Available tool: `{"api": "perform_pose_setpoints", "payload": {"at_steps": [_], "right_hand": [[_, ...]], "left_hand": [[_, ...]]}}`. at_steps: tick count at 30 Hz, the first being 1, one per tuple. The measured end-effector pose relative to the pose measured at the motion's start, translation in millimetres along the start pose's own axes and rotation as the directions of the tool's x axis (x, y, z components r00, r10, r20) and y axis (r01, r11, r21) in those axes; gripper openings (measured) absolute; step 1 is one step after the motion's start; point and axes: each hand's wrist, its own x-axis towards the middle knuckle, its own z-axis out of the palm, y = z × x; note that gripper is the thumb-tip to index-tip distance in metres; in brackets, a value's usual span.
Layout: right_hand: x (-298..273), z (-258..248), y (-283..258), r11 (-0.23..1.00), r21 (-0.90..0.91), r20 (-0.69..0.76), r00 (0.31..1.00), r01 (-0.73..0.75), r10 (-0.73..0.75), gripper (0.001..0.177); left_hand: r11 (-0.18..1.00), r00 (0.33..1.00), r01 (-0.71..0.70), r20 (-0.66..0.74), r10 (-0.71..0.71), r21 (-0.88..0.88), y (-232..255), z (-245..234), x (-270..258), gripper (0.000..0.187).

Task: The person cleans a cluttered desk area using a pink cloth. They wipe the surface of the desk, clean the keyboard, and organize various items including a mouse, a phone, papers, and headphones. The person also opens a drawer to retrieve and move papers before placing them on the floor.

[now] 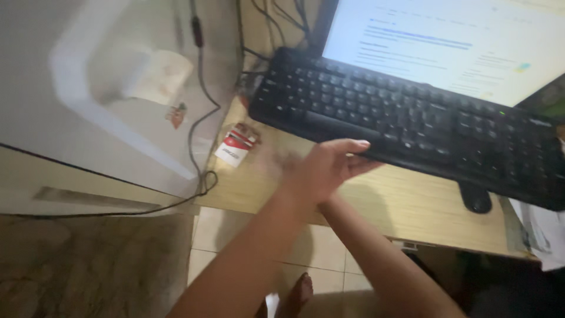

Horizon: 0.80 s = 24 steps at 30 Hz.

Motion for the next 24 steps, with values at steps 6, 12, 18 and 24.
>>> {"api": "perform_pose_setpoints", "payload": {"at_steps": [6,12,18,24], "right_hand": [[-58.5,-4.0,10.3,1.0,0.0,0.245,0.97,-0.002,0.002,0.044],[46.4,10.7,-0.1,0.786,-0.361,0.153,0.863,0.502,-0.481,0.038],[9.7,39.9,-57.8,0.988,0.134,0.141,0.986,0.073,-0.092,0.031],[-53.0,-62.9,-47.0,0.995,-0.091,-0.165,0.985,0.035,-0.049,0.028]], "left_hand": [[0.999,0.999,0.025,-0.029,-0.026,-0.031,3.7,5.9,-10.0,0.007],[0.999,1.0,0.01,0.025,-0.009,-0.035,-5.1,-3.2,-1.4,0.006],[1.0,1.0,0.023,-0.001,-0.023,0.01,-3.7,-1.5,-9.1,0.008],[0.929,0.995,-0.056,0.101,0.02,0.366,5.8,-7.4,-11.9,0.024]]}}
